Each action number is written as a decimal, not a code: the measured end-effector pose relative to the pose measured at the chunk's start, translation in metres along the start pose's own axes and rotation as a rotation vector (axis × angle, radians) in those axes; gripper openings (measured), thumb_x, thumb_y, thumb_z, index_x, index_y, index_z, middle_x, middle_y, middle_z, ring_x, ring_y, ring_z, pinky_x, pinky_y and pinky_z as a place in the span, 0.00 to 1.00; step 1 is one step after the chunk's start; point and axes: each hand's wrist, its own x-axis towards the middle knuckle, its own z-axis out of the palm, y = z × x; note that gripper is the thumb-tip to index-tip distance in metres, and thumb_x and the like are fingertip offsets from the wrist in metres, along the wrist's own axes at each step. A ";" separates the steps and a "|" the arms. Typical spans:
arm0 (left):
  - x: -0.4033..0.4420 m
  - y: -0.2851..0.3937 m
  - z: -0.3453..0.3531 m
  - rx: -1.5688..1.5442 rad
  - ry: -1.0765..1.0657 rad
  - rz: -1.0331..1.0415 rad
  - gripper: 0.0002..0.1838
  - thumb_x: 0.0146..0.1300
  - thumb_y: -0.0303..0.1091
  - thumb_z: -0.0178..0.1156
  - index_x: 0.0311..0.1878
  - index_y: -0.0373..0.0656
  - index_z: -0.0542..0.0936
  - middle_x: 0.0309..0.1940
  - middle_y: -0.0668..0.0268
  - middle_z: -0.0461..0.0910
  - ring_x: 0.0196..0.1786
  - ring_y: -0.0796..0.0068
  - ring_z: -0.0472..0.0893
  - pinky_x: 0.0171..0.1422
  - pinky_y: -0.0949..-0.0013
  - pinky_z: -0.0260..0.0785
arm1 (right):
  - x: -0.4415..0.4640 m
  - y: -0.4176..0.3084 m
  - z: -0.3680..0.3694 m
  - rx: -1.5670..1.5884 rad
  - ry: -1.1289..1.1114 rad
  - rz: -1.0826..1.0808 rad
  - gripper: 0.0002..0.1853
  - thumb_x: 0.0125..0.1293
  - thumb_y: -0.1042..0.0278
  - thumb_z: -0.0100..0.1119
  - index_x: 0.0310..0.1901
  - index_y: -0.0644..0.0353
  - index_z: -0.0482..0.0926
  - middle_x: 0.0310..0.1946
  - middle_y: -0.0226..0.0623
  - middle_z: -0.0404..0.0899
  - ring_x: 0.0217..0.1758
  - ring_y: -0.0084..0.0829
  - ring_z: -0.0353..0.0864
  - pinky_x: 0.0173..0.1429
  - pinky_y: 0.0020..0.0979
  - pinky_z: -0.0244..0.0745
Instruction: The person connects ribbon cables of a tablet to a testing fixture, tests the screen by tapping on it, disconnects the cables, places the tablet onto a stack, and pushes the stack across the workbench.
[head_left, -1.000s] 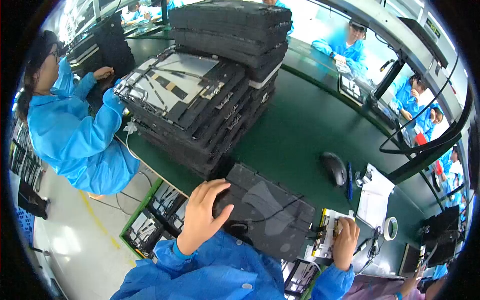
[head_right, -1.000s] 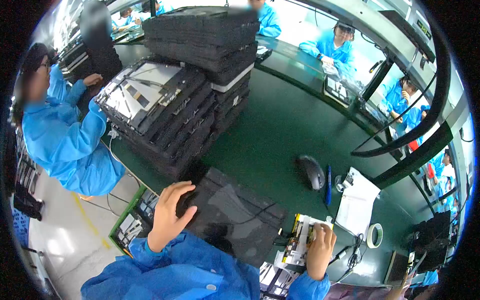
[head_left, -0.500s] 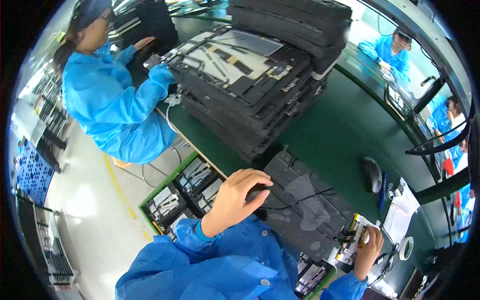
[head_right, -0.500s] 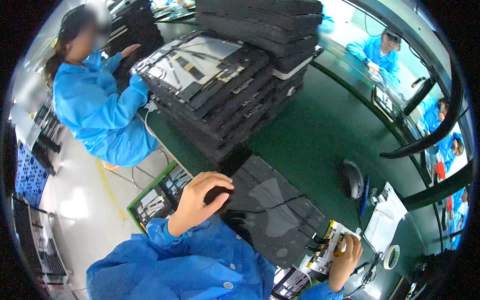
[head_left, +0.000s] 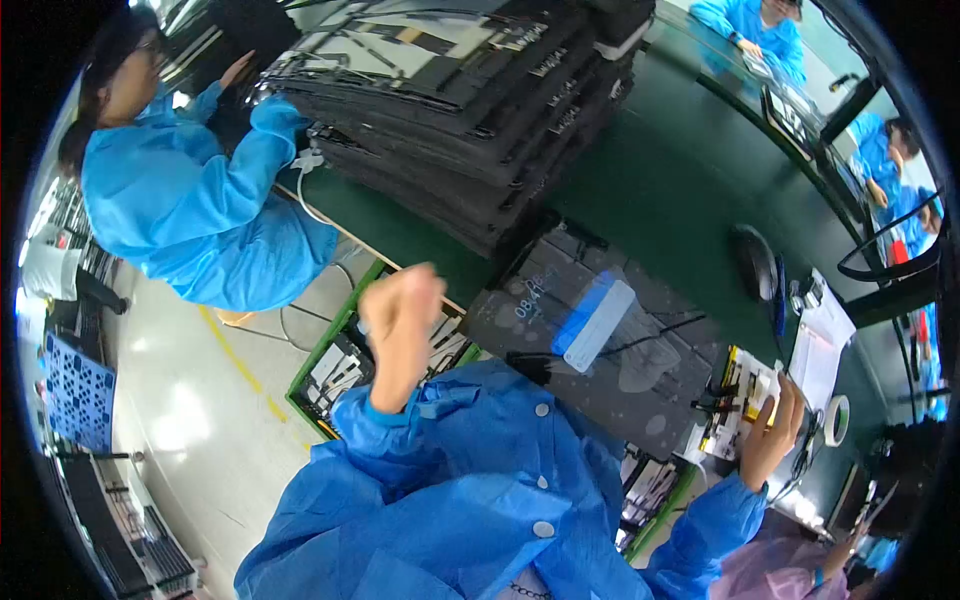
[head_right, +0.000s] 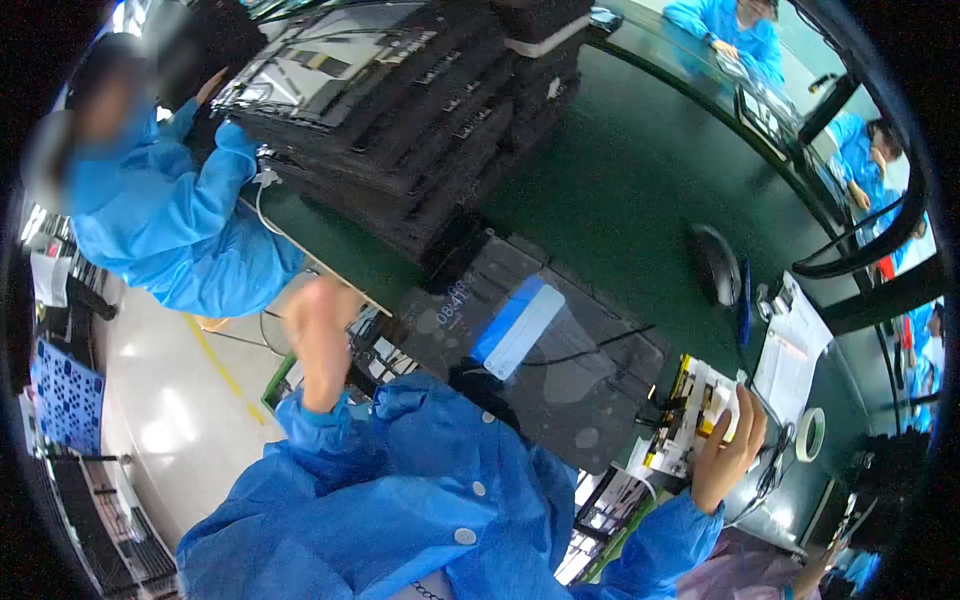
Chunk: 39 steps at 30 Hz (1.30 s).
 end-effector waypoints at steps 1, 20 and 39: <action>-0.003 0.004 -0.008 0.164 0.076 0.247 0.23 0.69 0.36 0.48 0.16 0.41 0.63 0.14 0.71 0.66 0.18 0.81 0.62 0.22 0.76 0.48 | -0.003 -0.003 -0.004 -0.009 -0.005 0.014 0.16 0.64 0.77 0.49 0.53 0.60 0.75 0.50 0.46 0.74 0.54 0.46 0.73 0.58 0.41 0.65; 0.019 0.055 -0.096 0.238 -0.755 -0.512 0.27 0.53 0.49 0.60 0.46 0.33 0.76 0.38 0.55 0.79 0.47 0.57 0.79 0.56 0.52 0.64 | 0.014 -0.129 -0.023 0.437 -0.577 -0.421 0.19 0.47 0.70 0.64 0.45 0.54 0.81 0.63 0.47 0.65 0.67 0.51 0.61 0.70 0.55 0.50; -0.007 0.007 0.014 0.446 -0.540 0.019 0.34 0.49 0.26 0.58 0.63 0.36 0.63 0.53 0.49 0.71 0.51 0.52 0.74 0.57 0.61 0.65 | -0.020 -0.148 -0.020 0.379 -0.314 -0.170 0.21 0.48 0.76 0.59 0.48 0.60 0.80 0.62 0.52 0.65 0.65 0.51 0.64 0.68 0.44 0.57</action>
